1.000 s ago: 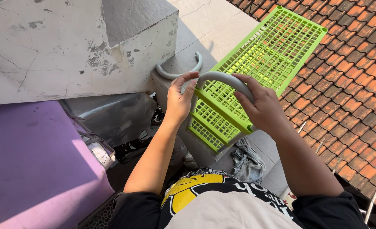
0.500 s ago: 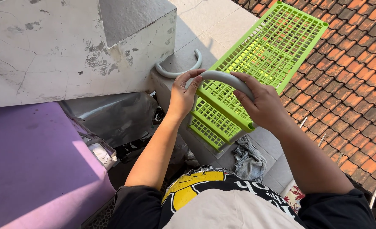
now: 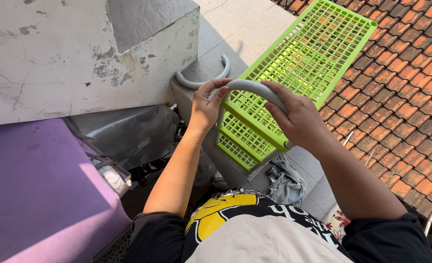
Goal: Assembling and cleaning a plastic green shelf organizer.
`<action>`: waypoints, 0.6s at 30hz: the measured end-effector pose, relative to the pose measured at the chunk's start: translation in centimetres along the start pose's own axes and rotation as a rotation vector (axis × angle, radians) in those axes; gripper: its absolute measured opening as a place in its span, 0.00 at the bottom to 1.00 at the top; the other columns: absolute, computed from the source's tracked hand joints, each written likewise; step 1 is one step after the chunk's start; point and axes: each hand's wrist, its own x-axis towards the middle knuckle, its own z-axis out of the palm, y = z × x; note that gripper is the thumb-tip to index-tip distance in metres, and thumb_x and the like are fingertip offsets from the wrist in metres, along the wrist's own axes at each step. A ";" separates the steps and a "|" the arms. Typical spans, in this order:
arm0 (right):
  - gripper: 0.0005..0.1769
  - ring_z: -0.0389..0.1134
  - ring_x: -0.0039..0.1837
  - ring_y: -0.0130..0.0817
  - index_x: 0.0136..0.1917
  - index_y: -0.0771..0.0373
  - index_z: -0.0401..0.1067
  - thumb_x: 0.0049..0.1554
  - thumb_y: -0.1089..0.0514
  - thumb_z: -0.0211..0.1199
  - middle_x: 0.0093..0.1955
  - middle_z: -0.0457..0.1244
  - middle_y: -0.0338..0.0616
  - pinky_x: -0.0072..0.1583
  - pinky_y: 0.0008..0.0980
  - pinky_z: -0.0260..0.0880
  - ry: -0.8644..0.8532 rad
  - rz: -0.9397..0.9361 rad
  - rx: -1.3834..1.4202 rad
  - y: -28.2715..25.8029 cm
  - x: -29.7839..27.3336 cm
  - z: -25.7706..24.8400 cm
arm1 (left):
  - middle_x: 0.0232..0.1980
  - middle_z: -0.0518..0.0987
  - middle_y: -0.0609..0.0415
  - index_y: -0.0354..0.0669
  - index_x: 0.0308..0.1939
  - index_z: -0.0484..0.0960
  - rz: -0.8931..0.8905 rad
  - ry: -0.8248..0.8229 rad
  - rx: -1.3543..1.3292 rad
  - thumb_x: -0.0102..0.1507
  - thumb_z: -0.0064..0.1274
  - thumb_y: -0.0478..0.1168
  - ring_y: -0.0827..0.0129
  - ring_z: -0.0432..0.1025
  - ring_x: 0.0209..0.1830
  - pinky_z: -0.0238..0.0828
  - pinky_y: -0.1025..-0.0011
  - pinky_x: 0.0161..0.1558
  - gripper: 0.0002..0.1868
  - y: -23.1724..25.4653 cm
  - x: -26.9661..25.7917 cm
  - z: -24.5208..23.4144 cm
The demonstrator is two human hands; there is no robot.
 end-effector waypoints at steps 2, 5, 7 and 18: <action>0.24 0.70 0.36 0.41 0.73 0.55 0.65 0.64 0.54 0.58 0.36 0.67 0.50 0.41 0.41 0.67 -0.001 0.002 -0.013 -0.4 -0.1 0.1 | 0.50 0.83 0.54 0.40 0.54 0.85 -0.018 -0.003 -0.001 0.69 0.56 0.42 0.73 0.75 0.51 0.72 0.73 0.56 0.13 0.1 0.0 -0.1; 0.25 0.70 0.36 0.43 0.74 0.55 0.65 0.64 0.54 0.59 0.36 0.67 0.51 0.41 0.42 0.67 0.002 -0.002 -0.038 -0.6 -0.2 0.3 | 0.49 0.82 0.55 0.40 0.54 0.85 -0.037 -0.025 -0.044 0.70 0.56 0.43 0.74 0.74 0.50 0.71 0.73 0.56 0.13 -0.4 -0.1 -0.3; 0.25 0.70 0.36 0.43 0.74 0.55 0.64 0.64 0.54 0.59 0.36 0.67 0.51 0.41 0.42 0.68 0.003 0.000 -0.046 -0.6 -0.5 0.5 | 0.49 0.82 0.56 0.41 0.55 0.85 -0.046 -0.048 -0.088 0.70 0.55 0.44 0.75 0.74 0.49 0.71 0.73 0.56 0.14 -0.9 -0.2 -0.6; 0.25 0.71 0.39 0.45 0.74 0.57 0.64 0.65 0.56 0.60 0.40 0.67 0.53 0.42 0.42 0.68 0.001 -0.077 -0.021 -0.3 -0.3 0.7 | 0.47 0.85 0.60 0.44 0.55 0.85 0.046 -0.015 0.020 0.69 0.57 0.50 0.76 0.74 0.45 0.71 0.73 0.53 0.17 -2.8 0.0 -0.9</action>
